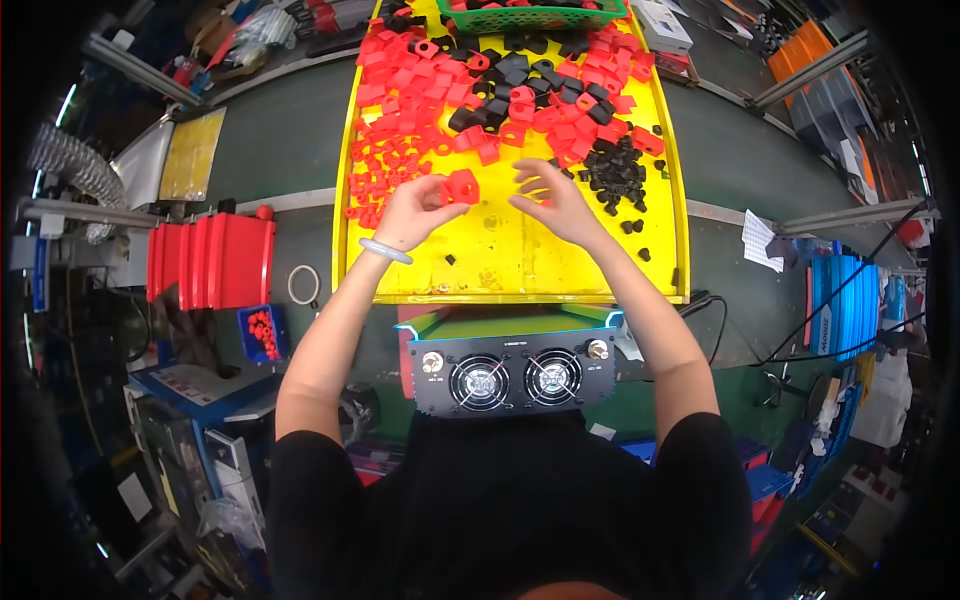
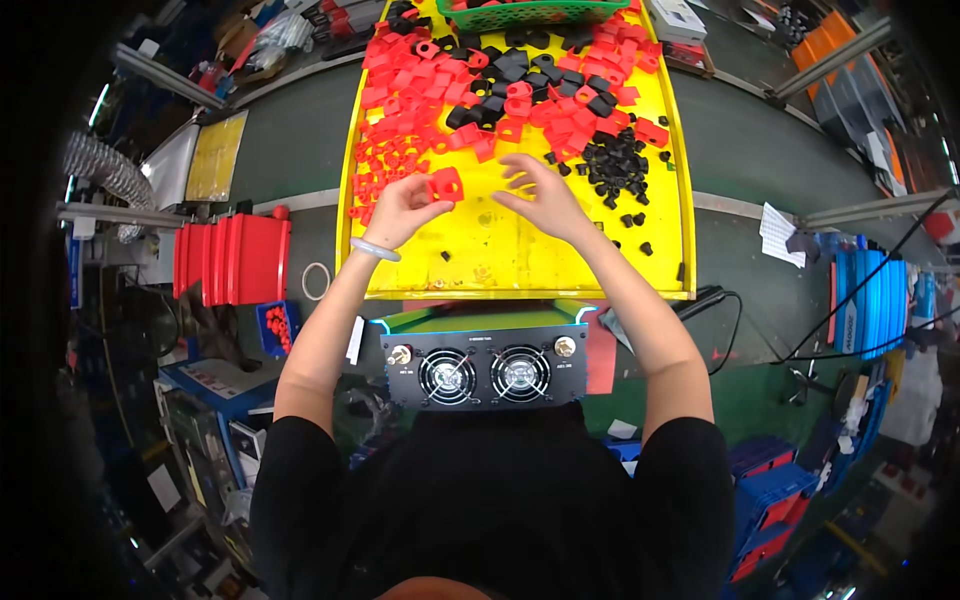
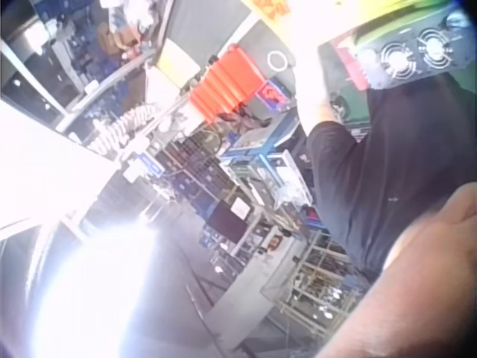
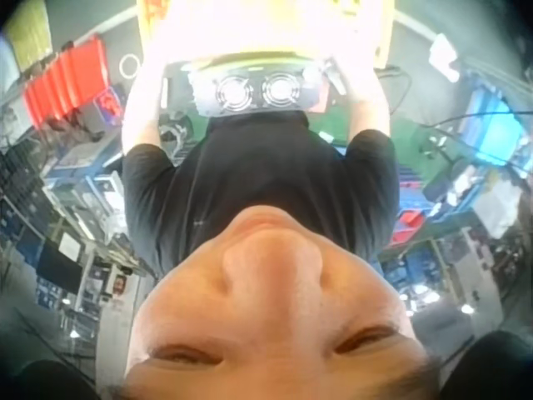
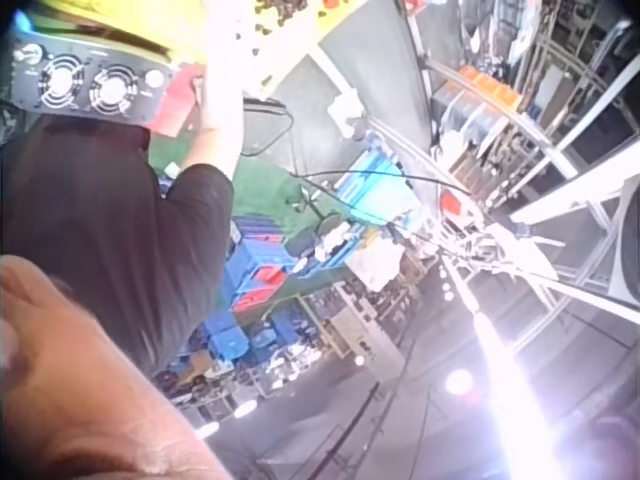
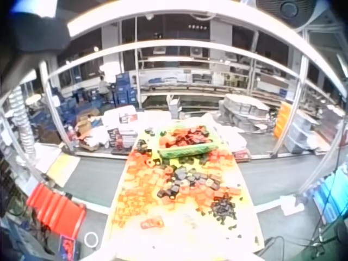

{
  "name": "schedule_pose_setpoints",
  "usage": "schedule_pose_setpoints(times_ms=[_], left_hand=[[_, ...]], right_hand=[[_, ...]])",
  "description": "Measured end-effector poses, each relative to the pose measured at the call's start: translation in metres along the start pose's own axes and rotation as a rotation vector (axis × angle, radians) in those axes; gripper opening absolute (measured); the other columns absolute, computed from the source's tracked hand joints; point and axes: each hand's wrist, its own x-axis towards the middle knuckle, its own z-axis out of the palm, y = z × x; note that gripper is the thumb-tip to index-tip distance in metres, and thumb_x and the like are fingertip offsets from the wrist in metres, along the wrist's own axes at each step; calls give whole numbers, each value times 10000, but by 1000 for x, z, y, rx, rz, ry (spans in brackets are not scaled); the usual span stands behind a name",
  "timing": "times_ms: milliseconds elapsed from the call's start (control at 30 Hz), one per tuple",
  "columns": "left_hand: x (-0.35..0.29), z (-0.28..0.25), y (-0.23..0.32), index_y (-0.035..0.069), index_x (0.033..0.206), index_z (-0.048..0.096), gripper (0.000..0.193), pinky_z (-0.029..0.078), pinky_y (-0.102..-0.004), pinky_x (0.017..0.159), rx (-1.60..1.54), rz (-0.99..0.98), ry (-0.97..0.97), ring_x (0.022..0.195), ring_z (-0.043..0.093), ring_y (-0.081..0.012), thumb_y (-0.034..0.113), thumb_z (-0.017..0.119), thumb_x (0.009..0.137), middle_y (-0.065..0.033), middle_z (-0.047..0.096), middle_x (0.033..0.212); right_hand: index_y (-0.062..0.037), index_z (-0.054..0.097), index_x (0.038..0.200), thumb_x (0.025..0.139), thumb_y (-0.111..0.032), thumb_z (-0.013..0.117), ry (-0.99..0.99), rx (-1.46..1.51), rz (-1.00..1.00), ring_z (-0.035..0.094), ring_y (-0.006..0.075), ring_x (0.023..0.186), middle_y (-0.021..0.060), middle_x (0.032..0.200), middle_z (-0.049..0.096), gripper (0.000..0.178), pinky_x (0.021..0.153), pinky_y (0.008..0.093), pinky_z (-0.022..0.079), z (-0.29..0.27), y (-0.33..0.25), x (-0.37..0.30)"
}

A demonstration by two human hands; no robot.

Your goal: Assembling electronic housings by attaching plastic caps, using a power screwdriver, and applying labels.

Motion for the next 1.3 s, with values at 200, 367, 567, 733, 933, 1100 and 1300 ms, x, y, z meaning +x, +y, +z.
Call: schedule_pose_setpoints(times_ms=[200,367,567,733,933,1100,1300], left_hand=[[6,16,14,-18,980,624,459,470,-254,537,329,165,-30,570,597,-129,261,789,655,-96,625,687],[-4,5,6,-23,982,623,392,464,-242,533,7,11,-26,573,591,-103,262,740,740,-51,634,705],[3,-33,-7,-43,973,626,444,471,-257,622,136,-178,138,662,598,-135,370,656,811,-79,640,788],[11,-59,-35,-36,1132,551,511,432,-370,884,851,173,520,999,537,-322,313,668,777,-182,564,1123],[4,-17,-27,55,1074,599,326,427,-369,905,780,455,208,1067,506,-309,72,642,752,-130,546,1139],[19,3,-34,53,1116,558,384,421,-381,932,821,418,70,1117,479,-313,33,624,738,-130,509,1207],[49,12,-43,98,1136,555,388,434,-378,913,997,520,50,1086,499,-317,28,558,754,-142,510,1170]], right_hand=[[-38,515,1029,726,-242,749,-71,76,-61,576,151,849,61,930,563,434,678,276,493,25,-14,27],[-34,542,1001,788,-219,700,-77,421,151,606,130,770,60,909,583,323,654,240,495,31,-17,22],[-53,558,988,869,-245,607,-91,605,471,612,127,772,34,855,584,231,693,236,502,34,7,30],[5,566,953,865,-236,607,-143,584,635,631,147,762,72,828,600,260,666,243,523,54,28,29],[6,587,861,838,-220,621,-393,196,282,631,139,662,69,743,618,229,609,257,504,55,40,9],[-20,588,834,770,-169,640,106,-305,-32,618,222,730,97,770,609,171,641,302,481,9,26,-14],[-68,593,1037,715,-150,672,136,-673,-152,513,280,986,93,1010,576,342,861,364,421,-24,38,-29]])
